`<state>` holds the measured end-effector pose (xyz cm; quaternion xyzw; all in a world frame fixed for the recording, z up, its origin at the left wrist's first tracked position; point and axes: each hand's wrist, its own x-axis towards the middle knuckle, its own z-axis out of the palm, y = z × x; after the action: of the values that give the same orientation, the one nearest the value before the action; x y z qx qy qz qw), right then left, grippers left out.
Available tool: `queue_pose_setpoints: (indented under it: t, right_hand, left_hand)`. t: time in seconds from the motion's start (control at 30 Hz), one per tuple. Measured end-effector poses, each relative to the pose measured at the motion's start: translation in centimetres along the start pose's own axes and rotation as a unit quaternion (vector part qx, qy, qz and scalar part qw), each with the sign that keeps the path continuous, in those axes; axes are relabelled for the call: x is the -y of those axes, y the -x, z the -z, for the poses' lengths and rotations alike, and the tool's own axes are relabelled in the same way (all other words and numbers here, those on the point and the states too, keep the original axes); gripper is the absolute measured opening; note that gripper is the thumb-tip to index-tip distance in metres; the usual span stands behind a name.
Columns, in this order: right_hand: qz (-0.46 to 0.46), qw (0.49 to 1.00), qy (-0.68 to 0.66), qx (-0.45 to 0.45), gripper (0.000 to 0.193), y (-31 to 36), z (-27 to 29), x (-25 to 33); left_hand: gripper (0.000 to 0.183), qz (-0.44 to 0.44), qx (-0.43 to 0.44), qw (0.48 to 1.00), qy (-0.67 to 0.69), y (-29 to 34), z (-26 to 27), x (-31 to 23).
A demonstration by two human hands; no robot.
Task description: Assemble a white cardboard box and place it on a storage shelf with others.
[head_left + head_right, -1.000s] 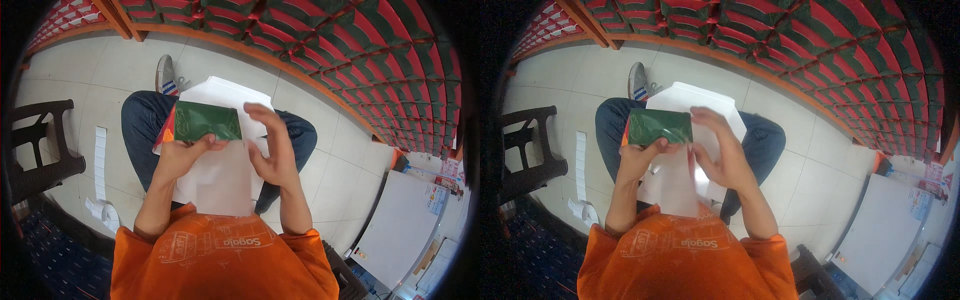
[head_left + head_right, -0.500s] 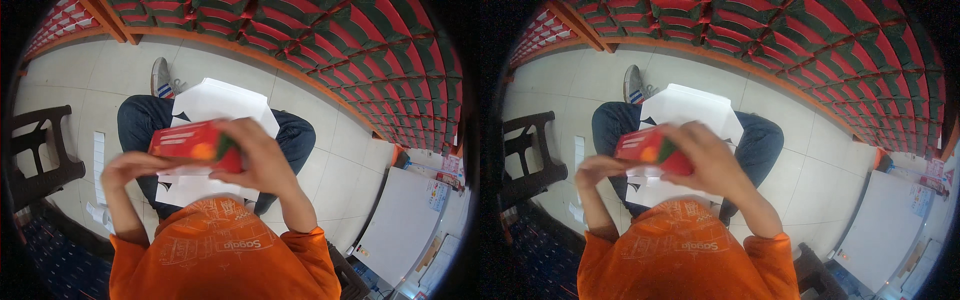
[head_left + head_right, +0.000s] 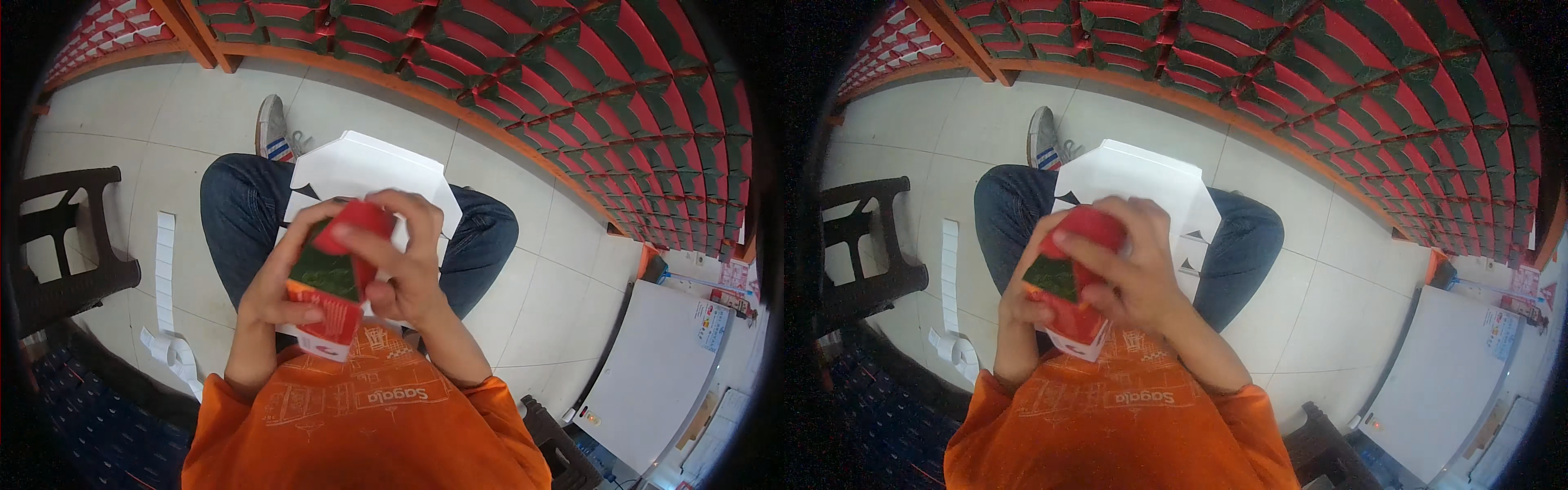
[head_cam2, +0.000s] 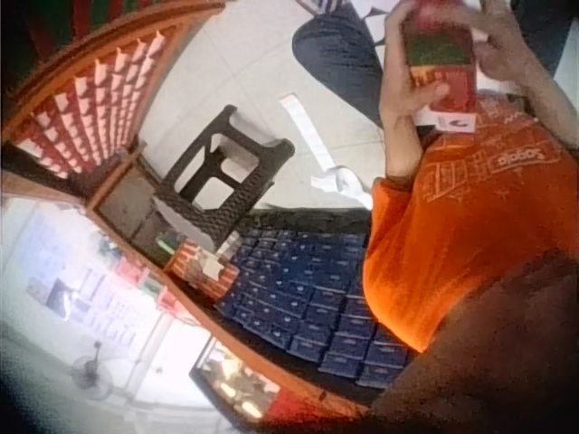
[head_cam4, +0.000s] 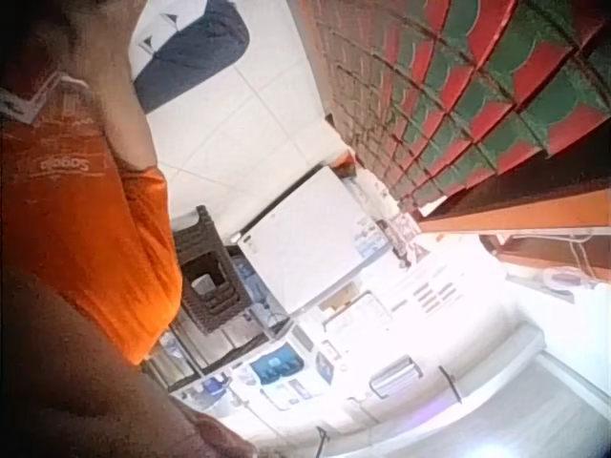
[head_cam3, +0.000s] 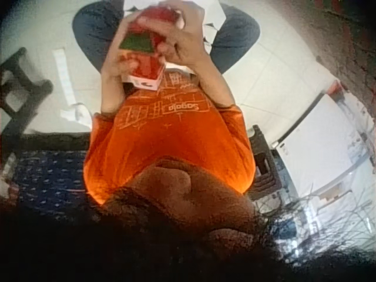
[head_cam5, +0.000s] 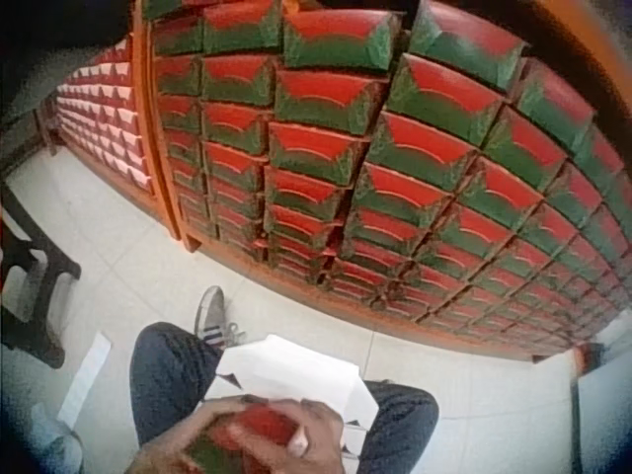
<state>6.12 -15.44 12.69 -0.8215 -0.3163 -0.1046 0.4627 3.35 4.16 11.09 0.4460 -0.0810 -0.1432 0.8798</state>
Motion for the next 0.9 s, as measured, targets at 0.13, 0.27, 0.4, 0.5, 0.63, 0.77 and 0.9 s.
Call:
queue_pose_setpoints:
  t: [0.13, 0.27, 0.4, 0.5, 0.63, 0.77, 0.9]
  right_hand:
    - [0.041, 0.989, 0.107, -0.098, 0.063, -0.6, 0.1, 0.3]
    - [0.046, 0.997, -0.041, 0.056, 0.063, -1.2, 0.4, 0.6]
    - [0.033, 0.998, 0.037, -0.040, 0.064, -1.2, 0.8, 1.0]
    - [0.006, 0.994, 0.094, -0.060, 0.061, -0.7, 0.4, 1.0]
    - [0.058, 0.986, -0.121, -0.095, 0.059, -0.6, -1.0, 0.7]
    - [0.052, 0.996, 0.030, -0.063, 0.049, -3.5, -1.3, 1.6]
    - [0.054, 0.998, 0.017, 0.001, 0.060, -8.3, -0.6, 4.3]
  left_hand:
    - [0.121, -0.024, -0.075, 0.996, -0.046, 0.2, -0.6, -0.7]
    - [0.128, -0.014, -0.039, 0.993, -0.113, 0.2, -0.5, -1.2]
    - [0.138, -0.099, -0.059, 0.984, -0.133, -0.2, -0.5, -1.2]
    - [0.131, -0.113, -0.057, 0.971, -0.203, 0.1, 0.0, -1.5]
    - [0.120, -0.087, 0.070, 0.932, -0.345, 0.5, 1.0, -2.0]
    - [0.116, 0.095, 0.111, 0.989, 0.029, -1.0, 0.1, -2.2]
    - [0.071, -0.113, -0.186, 0.921, 0.323, -4.5, 0.8, -4.3]
